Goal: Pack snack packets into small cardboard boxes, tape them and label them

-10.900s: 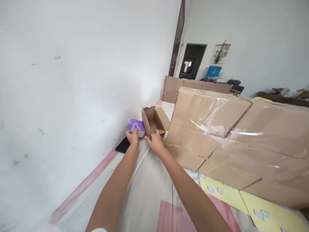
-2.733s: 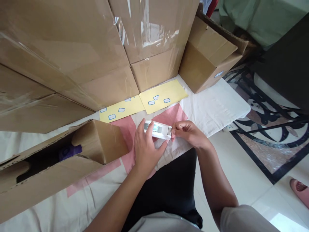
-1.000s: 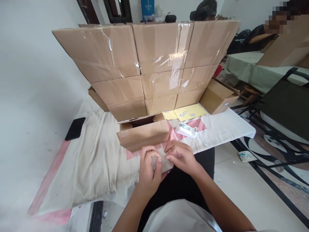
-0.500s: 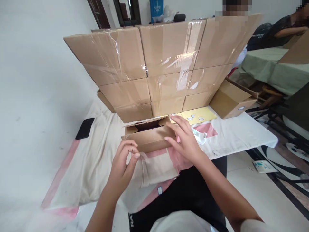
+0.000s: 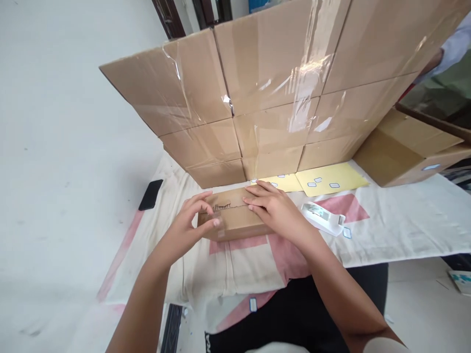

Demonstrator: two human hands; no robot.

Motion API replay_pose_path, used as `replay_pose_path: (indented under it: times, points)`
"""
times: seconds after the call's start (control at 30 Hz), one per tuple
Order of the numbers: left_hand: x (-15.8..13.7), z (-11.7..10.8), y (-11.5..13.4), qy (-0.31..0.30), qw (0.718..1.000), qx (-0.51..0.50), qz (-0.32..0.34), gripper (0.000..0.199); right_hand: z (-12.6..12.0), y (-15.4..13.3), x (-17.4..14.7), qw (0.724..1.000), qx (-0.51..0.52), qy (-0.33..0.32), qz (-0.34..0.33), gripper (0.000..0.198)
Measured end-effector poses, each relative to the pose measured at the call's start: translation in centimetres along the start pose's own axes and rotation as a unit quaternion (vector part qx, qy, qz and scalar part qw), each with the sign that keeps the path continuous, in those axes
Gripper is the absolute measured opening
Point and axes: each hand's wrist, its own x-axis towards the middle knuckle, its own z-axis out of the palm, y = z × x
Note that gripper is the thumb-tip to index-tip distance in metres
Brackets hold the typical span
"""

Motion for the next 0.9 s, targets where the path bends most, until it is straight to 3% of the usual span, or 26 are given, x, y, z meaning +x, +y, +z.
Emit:
replay_pose_path:
  times: [0.13,0.53,0.7,0.83,0.9]
  points:
    - [1.6,-0.3,-0.4,-0.025,0.999,0.035,0.002,0.026,0.2,0.4,0.1,1.000,0.024,0.007,-0.001,0.029]
    - [3.1,1.1,-1.3,0.019,0.995,0.099,0.000,0.030,-0.2,0.1,-0.4,0.998,0.054,0.010,0.014,0.028]
    - [3.0,1.8,-1.7,0.036,0.992,0.123,-0.010,0.052,0.2,0.4,-0.4,0.998,0.060,0.021,0.008,0.026]
    - [2.9,2.8,-1.7,0.062,0.997,0.051,0.006,0.027,0.3,0.5,-0.4,0.998,0.063,0.029,0.006,0.025]
    - [2.8,3.1,-1.6,0.080,0.996,0.027,0.012,0.025,0.3,0.5,-0.4,0.997,0.066,0.030,0.006,0.025]
